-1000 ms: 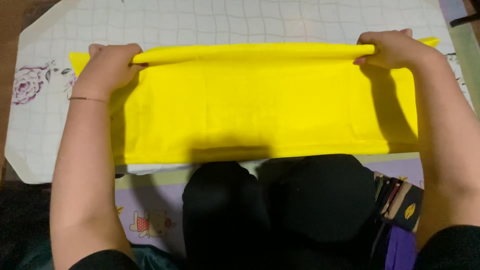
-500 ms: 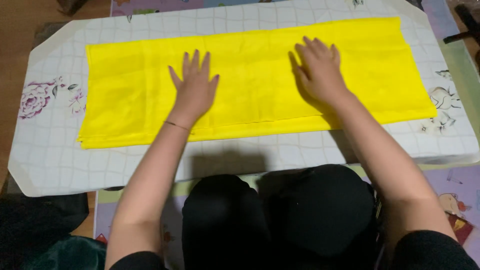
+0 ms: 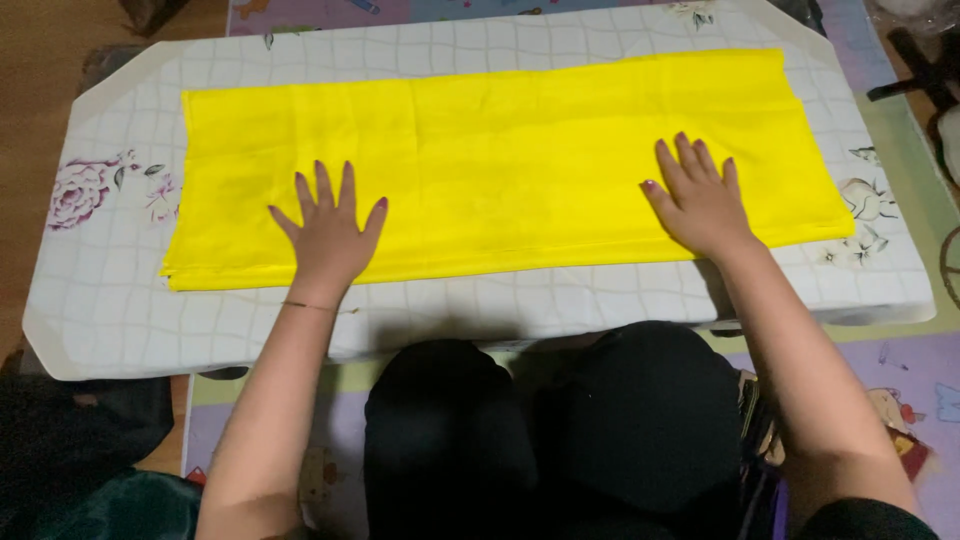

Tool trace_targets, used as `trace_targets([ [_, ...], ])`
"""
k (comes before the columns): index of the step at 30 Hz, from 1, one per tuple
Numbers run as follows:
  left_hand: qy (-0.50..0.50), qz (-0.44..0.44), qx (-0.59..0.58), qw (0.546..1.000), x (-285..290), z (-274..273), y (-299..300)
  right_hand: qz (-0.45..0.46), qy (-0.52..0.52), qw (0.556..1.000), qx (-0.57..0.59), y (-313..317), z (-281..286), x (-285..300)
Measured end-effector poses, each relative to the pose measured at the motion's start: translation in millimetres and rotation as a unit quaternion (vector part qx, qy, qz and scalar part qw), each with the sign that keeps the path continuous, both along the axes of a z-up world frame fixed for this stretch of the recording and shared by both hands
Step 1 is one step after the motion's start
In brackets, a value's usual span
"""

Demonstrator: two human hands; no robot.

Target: Folding and smoothing different pieces of fabric on a low table

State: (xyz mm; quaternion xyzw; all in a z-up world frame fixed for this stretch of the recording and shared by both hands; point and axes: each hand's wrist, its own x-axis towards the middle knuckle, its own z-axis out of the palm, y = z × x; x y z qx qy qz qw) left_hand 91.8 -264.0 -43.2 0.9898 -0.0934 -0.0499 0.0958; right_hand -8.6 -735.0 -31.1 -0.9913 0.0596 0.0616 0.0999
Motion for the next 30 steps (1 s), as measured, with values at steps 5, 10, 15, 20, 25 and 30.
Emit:
trace_targets([
  [5, 0.000, 0.094, 0.003, 0.996, 11.6, -8.6, 64.7, -0.095, -0.008, 0.995, 0.007, -53.6, -17.1, -12.5],
  [10, -0.032, 0.118, -0.043, 0.992, 18.2, 22.2, 44.2, -0.100, -0.066, 0.993, -0.009, -23.3, 1.5, 10.2],
  [15, -0.078, -0.072, -0.054, 0.993, 36.3, 29.2, -87.7, 0.066, -0.045, 0.997, 0.015, 94.7, 38.7, 72.2],
  [20, -0.093, -0.162, -0.018, 0.982, 84.5, -0.2, -164.9, 0.175, -0.150, 0.973, 0.012, 131.8, -10.5, 158.1],
  [25, -0.090, -0.110, -0.006, 0.990, 118.7, -25.4, -145.0, 0.084, -0.054, 0.995, -0.001, 113.5, -23.5, 178.7],
  [30, -0.082, -0.063, -0.009, 0.995, 139.0, -23.0, -73.1, 0.025, -0.048, 0.998, -0.027, 58.8, -21.9, 168.7],
])
